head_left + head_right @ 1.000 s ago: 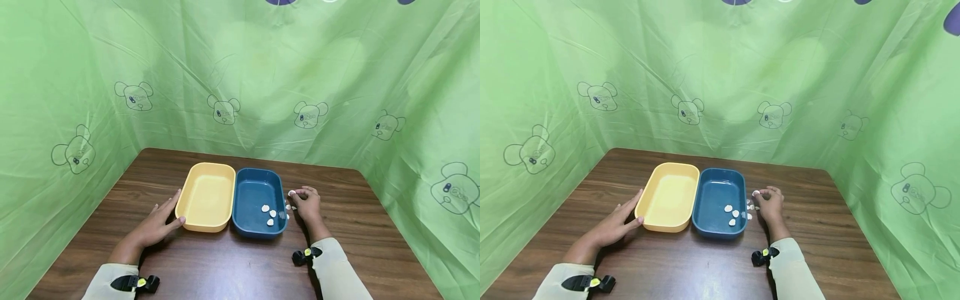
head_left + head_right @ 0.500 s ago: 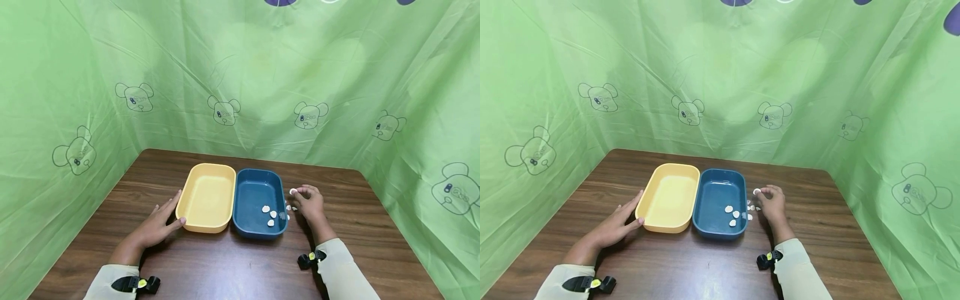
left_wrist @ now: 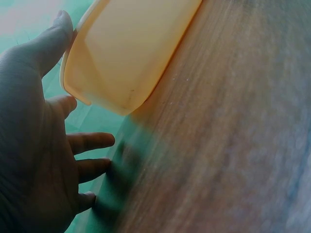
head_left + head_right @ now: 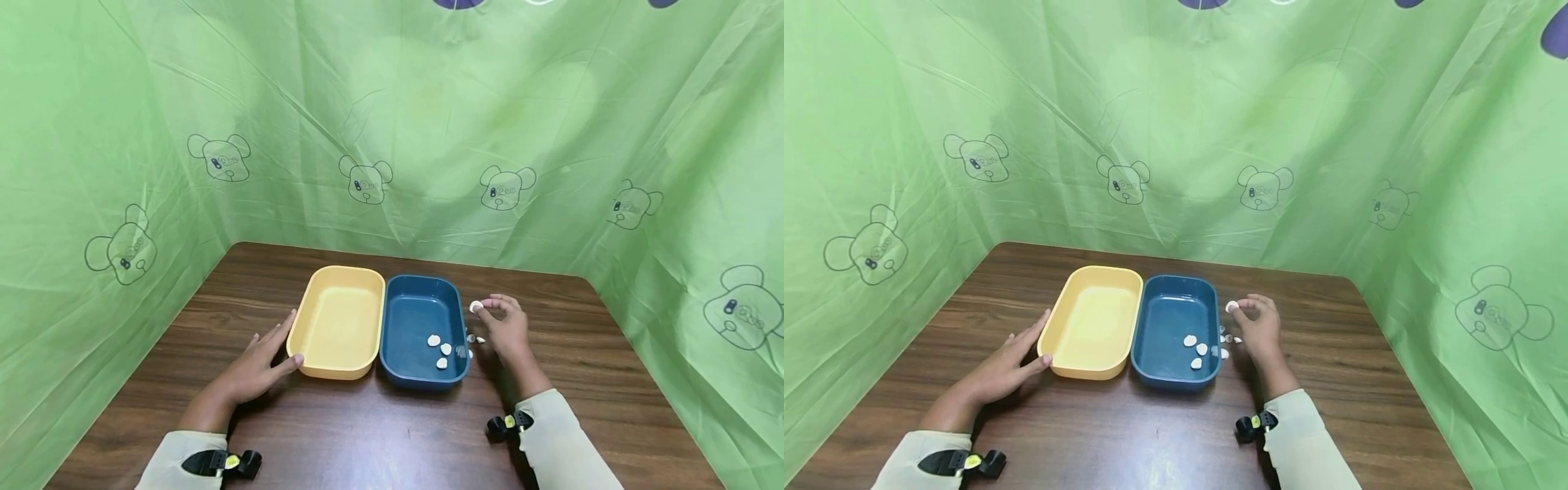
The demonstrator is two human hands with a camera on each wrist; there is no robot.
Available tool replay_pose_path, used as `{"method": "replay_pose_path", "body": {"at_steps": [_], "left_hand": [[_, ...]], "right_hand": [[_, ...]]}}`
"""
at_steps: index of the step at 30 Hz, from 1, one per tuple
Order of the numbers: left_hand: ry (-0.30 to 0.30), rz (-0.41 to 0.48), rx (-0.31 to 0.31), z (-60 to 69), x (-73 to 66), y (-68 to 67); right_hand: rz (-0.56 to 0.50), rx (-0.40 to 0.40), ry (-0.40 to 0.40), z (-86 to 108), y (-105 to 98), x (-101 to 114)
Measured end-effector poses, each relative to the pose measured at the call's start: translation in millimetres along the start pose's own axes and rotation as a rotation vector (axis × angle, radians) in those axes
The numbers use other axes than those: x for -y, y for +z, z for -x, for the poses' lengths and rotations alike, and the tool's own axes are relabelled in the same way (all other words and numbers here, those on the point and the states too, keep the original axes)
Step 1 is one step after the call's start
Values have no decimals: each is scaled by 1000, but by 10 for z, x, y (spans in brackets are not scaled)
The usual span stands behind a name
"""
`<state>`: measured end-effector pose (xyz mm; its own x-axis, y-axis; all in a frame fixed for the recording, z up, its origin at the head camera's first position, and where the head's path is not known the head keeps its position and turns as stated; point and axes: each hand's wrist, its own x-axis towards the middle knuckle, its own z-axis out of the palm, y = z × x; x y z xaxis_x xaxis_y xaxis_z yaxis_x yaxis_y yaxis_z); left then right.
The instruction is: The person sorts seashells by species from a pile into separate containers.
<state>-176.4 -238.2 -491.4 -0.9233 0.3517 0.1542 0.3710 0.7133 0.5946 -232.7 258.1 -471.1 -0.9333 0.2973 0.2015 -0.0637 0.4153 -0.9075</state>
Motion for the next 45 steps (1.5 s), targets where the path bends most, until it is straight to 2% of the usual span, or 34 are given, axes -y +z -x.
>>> {"method": "replay_pose_path", "body": {"at_steps": [14, 21, 34, 45], "left_hand": [[-3, 0, 6, 2, 0, 1], [2, -3, 2, 2, 5, 4], [0, -7, 4, 0, -1, 2], [-3, 0, -1, 2, -15, 1]], "right_hand": [[-47, 33, -15, 109, 70, 189], [-31, 71, 7, 156, 100, 216], [-1, 129, -54, 214, 167, 247], [-34, 159, -88, 237, 230, 235]]}}
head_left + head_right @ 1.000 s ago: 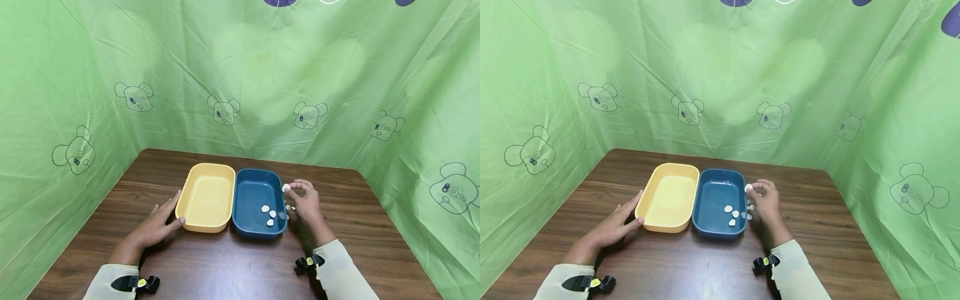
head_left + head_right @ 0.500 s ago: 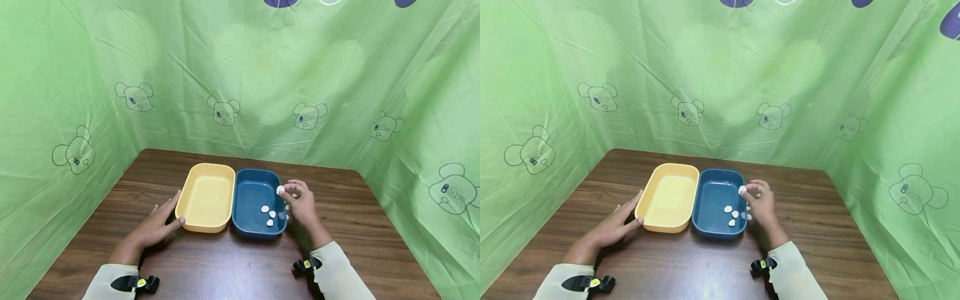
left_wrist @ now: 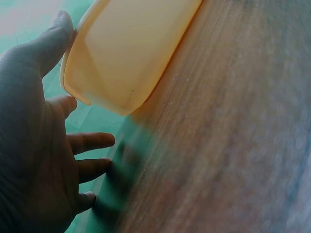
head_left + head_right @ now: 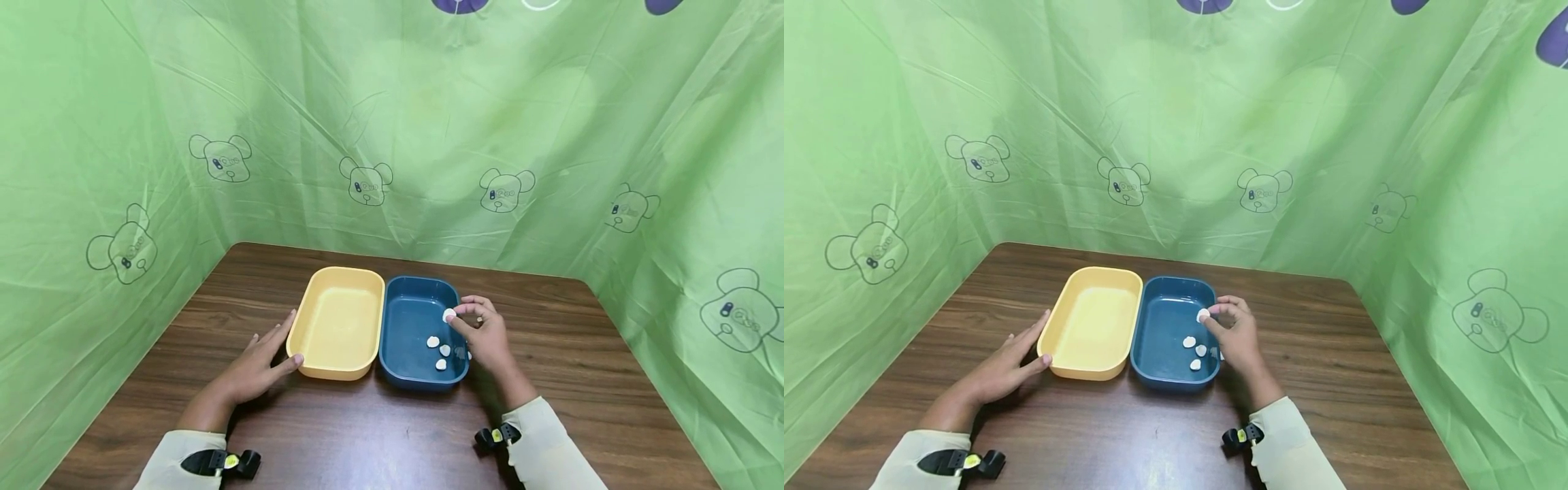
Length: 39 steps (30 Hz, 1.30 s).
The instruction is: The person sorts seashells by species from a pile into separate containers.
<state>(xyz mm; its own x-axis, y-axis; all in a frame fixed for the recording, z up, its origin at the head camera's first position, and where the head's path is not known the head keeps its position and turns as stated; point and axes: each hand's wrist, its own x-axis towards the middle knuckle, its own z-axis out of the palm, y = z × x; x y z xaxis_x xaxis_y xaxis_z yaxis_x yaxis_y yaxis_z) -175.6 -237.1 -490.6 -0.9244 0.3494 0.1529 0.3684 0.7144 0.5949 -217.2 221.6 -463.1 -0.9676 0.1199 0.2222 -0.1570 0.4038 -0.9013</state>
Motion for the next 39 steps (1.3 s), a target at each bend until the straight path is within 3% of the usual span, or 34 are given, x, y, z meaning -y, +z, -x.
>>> {"method": "replay_pose_path", "body": {"at_steps": [10, 20, 39], "left_hand": [[-5, -3, 2, 4, -4, -4], [-6, -5, 1, 5, 2, -1], [1, -8, 3, -1, -4, -6]], "right_hand": [[0, 27, 6, 38, 54, 19], [-47, -14, -4, 37, 54, 2], [-98, -36, 10, 31, -96, -46]]}}
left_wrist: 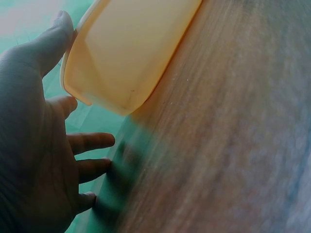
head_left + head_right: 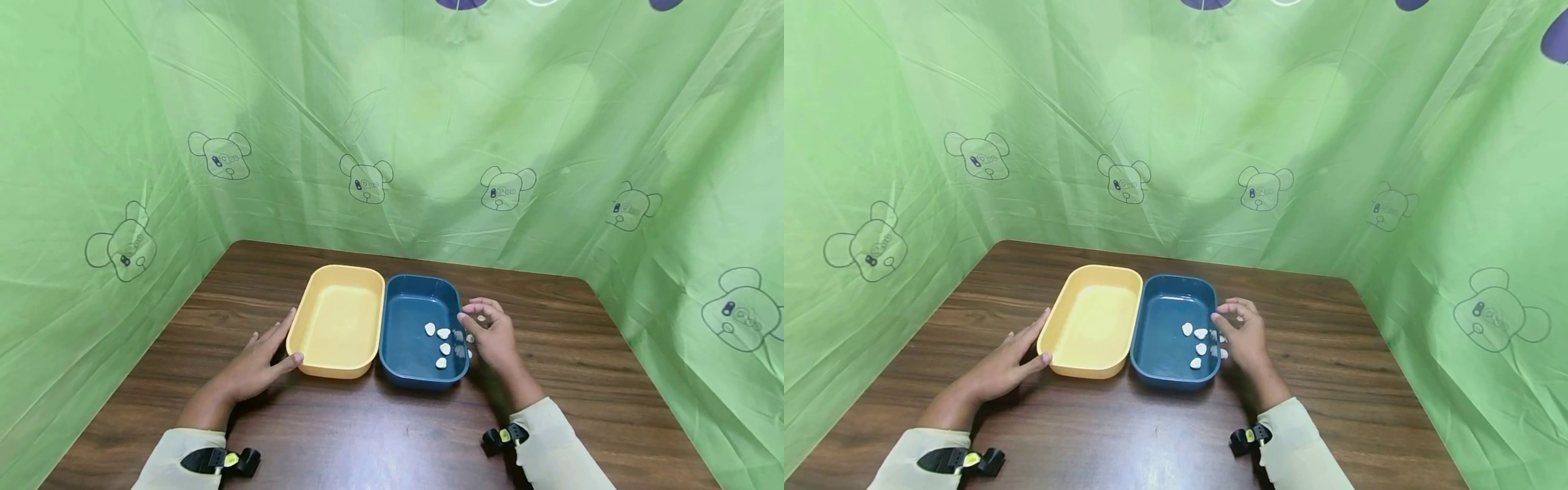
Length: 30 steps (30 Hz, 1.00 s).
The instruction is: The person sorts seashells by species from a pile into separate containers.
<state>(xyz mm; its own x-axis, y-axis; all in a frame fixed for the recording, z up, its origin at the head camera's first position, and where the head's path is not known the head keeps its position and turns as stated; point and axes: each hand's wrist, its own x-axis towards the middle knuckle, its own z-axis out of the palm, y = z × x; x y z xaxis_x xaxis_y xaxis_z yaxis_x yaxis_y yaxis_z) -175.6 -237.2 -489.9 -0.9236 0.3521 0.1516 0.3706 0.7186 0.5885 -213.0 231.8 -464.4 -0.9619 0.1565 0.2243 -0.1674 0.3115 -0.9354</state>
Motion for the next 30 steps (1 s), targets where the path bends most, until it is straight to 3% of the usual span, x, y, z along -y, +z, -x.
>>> {"method": "replay_pose_path", "body": {"at_steps": [14, 30], "left_hand": [[0, -1, -3, 2, 11, 5], [1, 0, -1, -3, 15, 3]], "right_hand": [[45, -32, -23, 32, -124, -105], [163, 15, 25, 85, -274, -162]]}}
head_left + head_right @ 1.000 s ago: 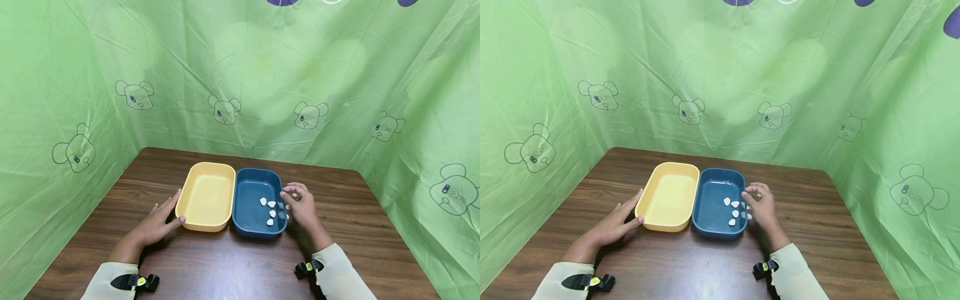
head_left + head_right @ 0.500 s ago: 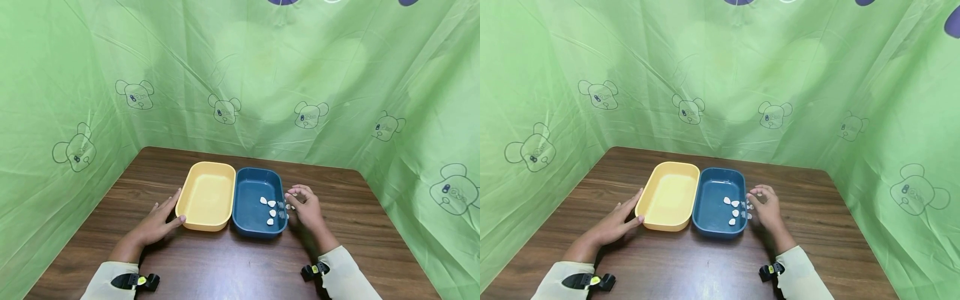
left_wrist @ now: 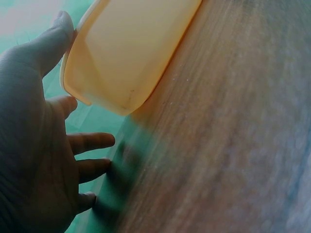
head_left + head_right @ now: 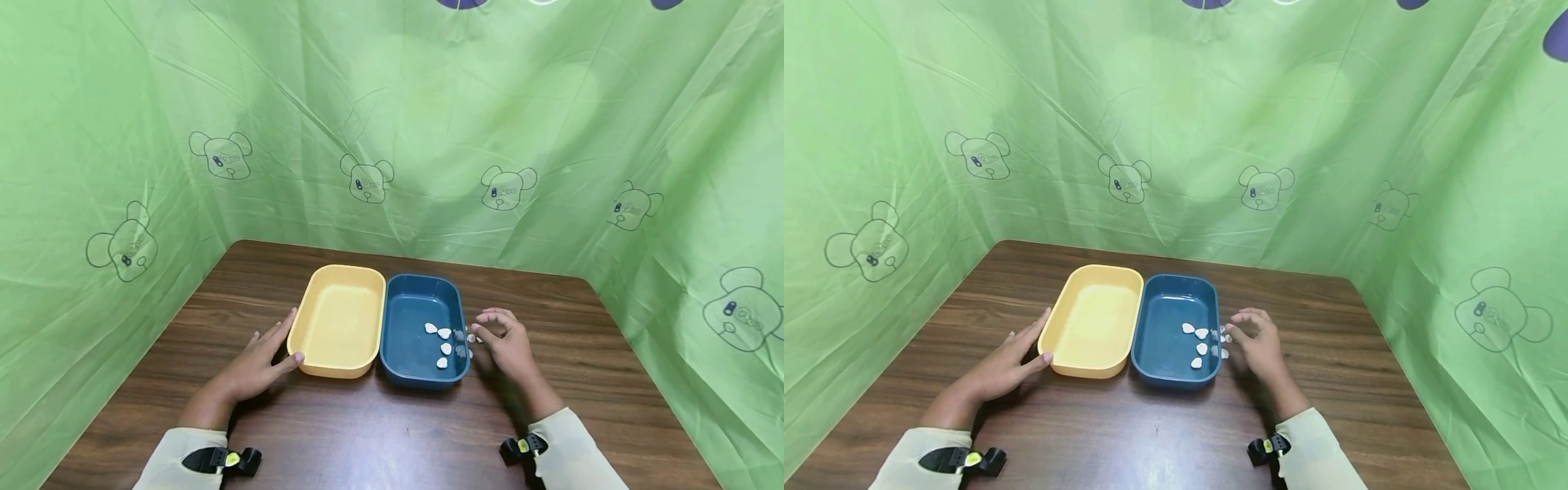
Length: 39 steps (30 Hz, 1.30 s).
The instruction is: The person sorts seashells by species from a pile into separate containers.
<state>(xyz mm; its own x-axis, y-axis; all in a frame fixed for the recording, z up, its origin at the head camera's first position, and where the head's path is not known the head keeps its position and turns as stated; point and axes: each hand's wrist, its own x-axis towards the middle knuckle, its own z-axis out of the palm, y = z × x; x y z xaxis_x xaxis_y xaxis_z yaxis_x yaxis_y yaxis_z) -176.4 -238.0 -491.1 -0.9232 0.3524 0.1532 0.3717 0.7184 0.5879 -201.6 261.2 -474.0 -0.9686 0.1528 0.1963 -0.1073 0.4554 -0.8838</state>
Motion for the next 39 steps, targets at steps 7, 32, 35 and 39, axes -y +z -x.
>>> {"method": "replay_pose_path", "body": {"at_steps": [7, 32, 35, 39], "left_hand": [[2, 0, -1, 6, -3, 7], [3, 15, 11, -5, -7, 0], [10, 15, 10, 0, 2, 5], [12, 3, 12, 7, 8, 3]], "right_hand": [[34, 25, 8, 26, -32, -61], [37, 207, -99, 33, -99, -507], [82, 240, -87, 28, -105, -507], [131, 264, -108, 27, -100, -506]]}}
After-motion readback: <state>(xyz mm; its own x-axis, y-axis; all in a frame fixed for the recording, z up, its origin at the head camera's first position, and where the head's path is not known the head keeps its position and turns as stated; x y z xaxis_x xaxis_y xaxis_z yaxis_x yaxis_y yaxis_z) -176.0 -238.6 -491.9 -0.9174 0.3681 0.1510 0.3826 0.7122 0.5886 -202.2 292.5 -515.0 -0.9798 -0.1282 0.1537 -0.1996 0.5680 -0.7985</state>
